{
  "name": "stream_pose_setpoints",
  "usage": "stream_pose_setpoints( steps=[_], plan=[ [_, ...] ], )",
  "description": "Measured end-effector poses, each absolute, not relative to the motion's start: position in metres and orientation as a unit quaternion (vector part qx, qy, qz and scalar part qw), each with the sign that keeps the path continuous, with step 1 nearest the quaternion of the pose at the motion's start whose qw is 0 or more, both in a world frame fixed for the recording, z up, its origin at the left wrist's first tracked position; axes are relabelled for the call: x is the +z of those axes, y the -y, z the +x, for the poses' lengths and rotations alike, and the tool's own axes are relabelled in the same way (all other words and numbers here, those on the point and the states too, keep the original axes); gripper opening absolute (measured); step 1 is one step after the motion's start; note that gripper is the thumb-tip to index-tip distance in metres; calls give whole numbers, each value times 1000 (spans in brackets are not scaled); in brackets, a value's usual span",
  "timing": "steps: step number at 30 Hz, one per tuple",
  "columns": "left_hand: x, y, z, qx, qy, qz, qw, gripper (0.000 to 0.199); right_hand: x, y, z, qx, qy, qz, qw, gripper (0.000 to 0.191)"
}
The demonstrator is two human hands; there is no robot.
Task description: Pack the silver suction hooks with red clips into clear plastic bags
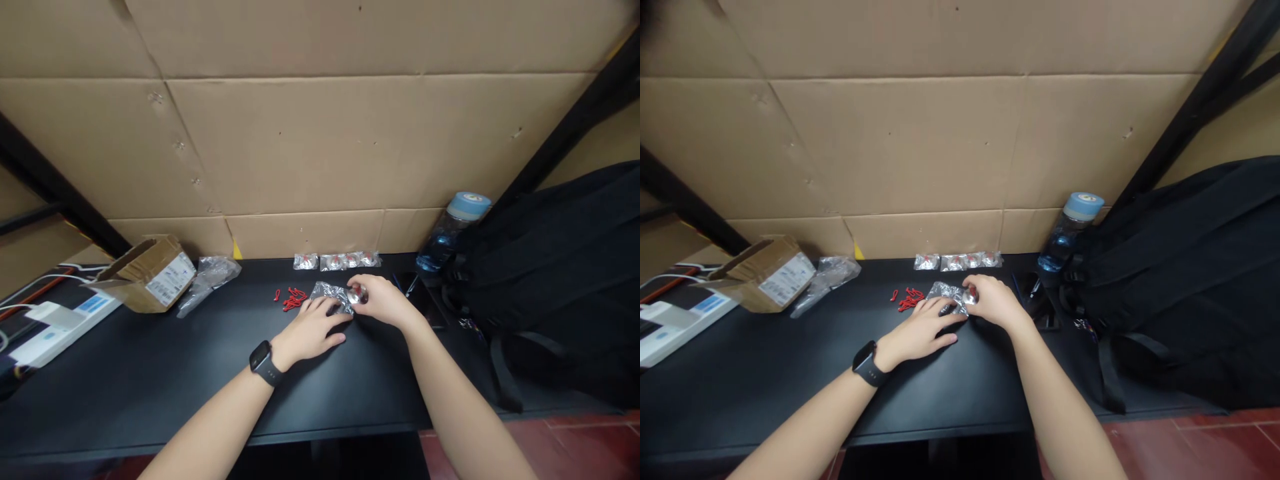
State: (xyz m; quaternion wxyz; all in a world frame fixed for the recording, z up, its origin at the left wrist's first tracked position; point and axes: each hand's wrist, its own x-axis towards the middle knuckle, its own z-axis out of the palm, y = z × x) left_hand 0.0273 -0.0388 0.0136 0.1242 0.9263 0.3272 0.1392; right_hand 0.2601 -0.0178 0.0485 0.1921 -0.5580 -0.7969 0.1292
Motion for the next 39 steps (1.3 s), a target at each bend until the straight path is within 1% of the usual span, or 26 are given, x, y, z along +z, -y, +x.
stream_pose_setpoints(
  steps=[4,7,10,14,16,23,28,33,39],
  plan=[
    [15,38,25,120,-326,930,121,44,50,22,258,89,792,-595,106,29],
    [16,36,23,104,-321,932,130,44,48,21,257,83,787,-606,83,29],
    [17,36,21,97,-319,933,138,44,46,19,257,89,785,-607,79,30],
    [17,35,19,97,-319,932,144,45,40,15,255,98,798,-586,105,18],
    [16,36,19,99,-317,932,145,46,37,14,255,103,801,-577,125,15],
    [14,35,19,107,-314,931,155,47,36,10,260,152,809,-545,159,17],
    [15,34,18,103,-313,931,155,49,42,12,266,190,818,-517,166,28],
    [14,34,17,99,-315,930,158,48,38,11,260,235,806,-512,183,23],
    [15,34,17,101,-313,929,168,44,32,9,246,177,796,-536,218,22]
  ],
)
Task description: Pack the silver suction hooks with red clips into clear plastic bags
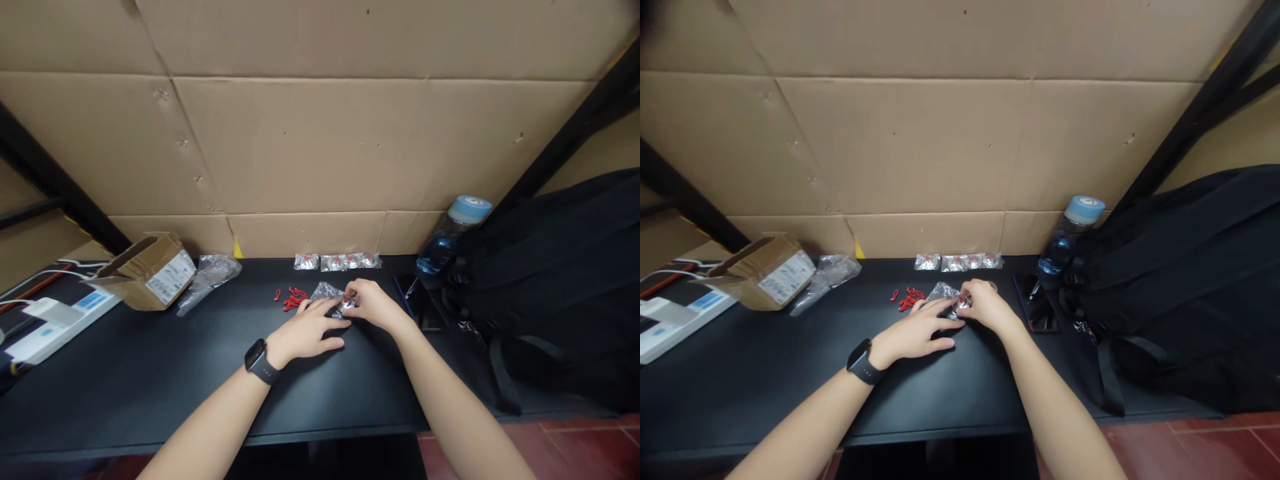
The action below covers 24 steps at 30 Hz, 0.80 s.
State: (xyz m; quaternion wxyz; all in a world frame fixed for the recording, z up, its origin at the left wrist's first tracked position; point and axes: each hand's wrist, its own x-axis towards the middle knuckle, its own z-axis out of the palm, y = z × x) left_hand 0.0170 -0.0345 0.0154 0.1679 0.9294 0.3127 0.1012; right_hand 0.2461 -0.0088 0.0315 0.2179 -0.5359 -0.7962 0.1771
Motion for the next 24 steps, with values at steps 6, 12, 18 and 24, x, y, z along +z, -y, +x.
stream_pose_setpoints(
  steps=[6,12,18,24],
  plan=[
    [16,33,16,105,-313,927,175,42,33,8,258,262,797,-490,236,18],
    [17,34,16,117,-310,926,182,41,28,5,256,192,788,-546,210,31],
    [21,34,17,117,-308,929,170,39,18,4,241,177,784,-557,210,30],
    [22,34,16,112,-299,933,169,40,21,6,244,193,788,-543,218,25]
  ],
)
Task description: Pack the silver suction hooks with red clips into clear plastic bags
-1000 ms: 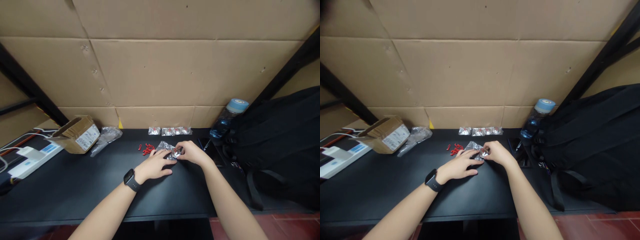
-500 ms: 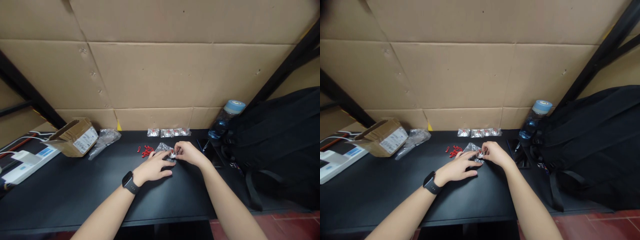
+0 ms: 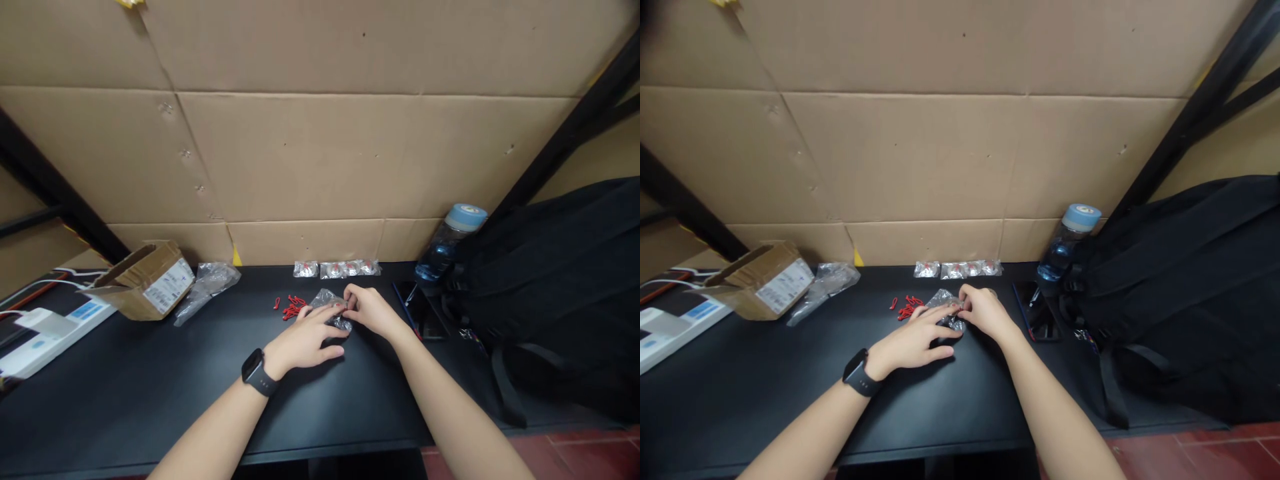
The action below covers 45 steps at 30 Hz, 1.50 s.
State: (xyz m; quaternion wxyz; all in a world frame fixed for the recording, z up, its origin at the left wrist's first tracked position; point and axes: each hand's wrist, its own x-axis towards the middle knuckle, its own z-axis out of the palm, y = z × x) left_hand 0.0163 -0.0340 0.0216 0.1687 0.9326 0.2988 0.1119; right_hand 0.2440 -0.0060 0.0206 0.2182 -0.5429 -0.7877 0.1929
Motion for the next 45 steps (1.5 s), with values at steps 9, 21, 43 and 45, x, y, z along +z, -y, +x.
stream_pose_setpoints(
  steps=[9,21,43,45],
  plan=[
    [22,32,13,109,-297,932,178,46,15,5,230,21,826,-527,197,24],
    [25,22,-4,103,-317,926,177,39,5,-5,213,-36,808,-561,179,19],
    [30,18,6,226,-411,877,103,33,12,-12,256,216,821,-433,303,30],
    [25,17,10,227,-431,870,75,21,9,-13,256,195,827,-433,301,34]
  ],
)
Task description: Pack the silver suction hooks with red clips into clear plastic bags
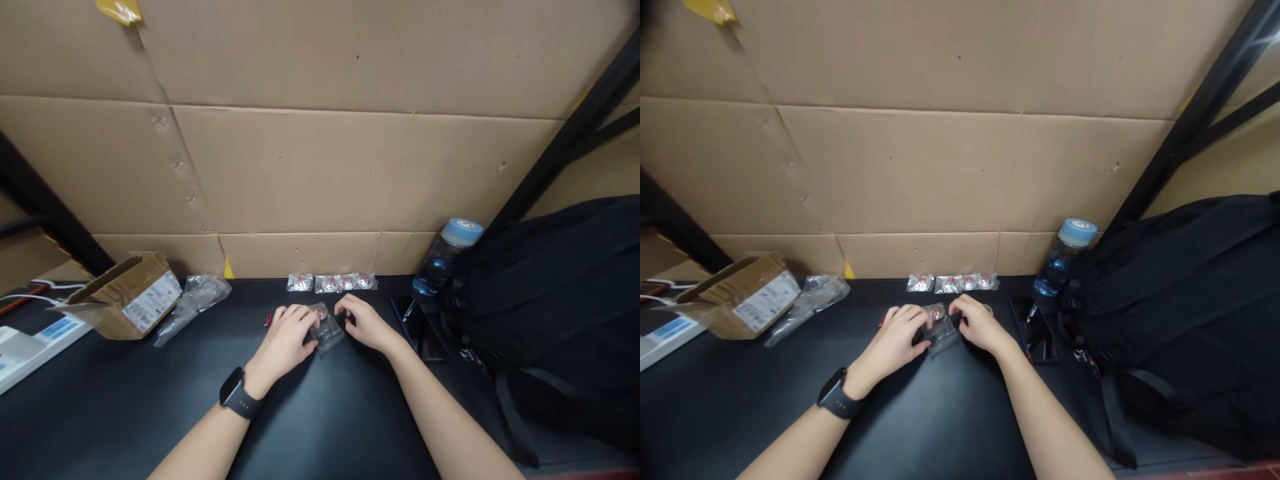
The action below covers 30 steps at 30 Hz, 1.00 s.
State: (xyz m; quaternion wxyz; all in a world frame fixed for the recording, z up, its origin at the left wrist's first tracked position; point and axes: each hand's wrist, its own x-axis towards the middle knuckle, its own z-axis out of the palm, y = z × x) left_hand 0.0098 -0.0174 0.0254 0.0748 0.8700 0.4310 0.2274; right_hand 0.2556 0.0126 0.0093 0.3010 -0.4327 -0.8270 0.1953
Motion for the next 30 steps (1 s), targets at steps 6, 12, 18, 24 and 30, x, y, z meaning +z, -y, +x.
stream_pose_setpoints(
  steps=[6,12,18,24,30],
  plan=[
    [22,13,10,245,-468,846,78,6,-1,-15,248,199,820,-427,324,26],
    [24,9,6,266,-484,825,121,10,-1,-16,244,226,805,-414,360,5],
    [26,8,7,265,-513,797,176,10,11,-18,257,308,782,-420,343,9],
    [21,11,18,311,-559,736,221,31,3,-21,257,451,677,-463,352,15],
    [15,16,22,281,-545,777,144,24,-4,-17,252,445,649,-484,383,46]
  ],
)
